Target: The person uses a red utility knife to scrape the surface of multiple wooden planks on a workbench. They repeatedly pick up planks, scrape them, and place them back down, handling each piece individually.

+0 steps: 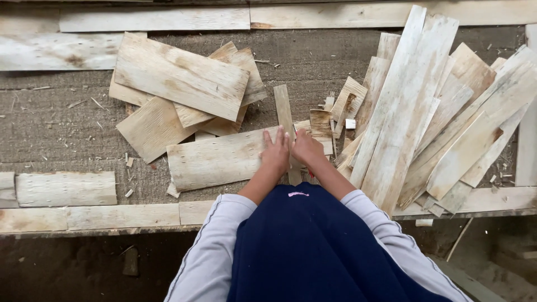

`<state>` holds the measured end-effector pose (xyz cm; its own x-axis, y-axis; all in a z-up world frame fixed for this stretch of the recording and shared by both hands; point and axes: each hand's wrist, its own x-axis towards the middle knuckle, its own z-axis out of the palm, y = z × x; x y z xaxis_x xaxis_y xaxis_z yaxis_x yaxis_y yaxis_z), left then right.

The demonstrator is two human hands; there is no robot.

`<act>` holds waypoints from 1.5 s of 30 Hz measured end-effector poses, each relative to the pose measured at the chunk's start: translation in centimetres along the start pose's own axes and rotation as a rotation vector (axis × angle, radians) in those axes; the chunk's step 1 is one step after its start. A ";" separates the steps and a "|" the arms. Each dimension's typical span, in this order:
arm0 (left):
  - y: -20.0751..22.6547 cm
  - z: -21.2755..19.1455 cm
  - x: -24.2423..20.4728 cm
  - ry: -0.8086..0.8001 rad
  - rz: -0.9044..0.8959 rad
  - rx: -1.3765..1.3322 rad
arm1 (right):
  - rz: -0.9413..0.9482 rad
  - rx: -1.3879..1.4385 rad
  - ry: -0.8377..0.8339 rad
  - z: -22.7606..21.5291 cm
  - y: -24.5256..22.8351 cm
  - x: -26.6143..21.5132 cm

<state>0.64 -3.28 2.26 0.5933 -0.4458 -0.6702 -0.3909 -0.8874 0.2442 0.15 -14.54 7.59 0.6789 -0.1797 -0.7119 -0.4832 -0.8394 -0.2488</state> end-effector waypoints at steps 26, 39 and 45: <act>1.1 -3.2 -2.9 -0.042 -0.028 0.079 | 0.116 -0.005 -0.141 9.7 5.7 -9.3; 0.8 -2.1 -2.0 -0.019 -0.013 0.086 | 0.052 0.067 0.008 5.5 3.4 -6.6; 0.9 -2.2 -2.3 0.005 -0.021 0.072 | 0.041 0.036 0.034 6.3 3.7 -6.2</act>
<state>0.52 -3.35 5.58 0.6054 -0.4279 -0.6711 -0.4281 -0.8859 0.1787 -9.34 -13.28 6.94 0.6765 -0.2314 -0.6992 -0.5302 -0.8119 -0.2443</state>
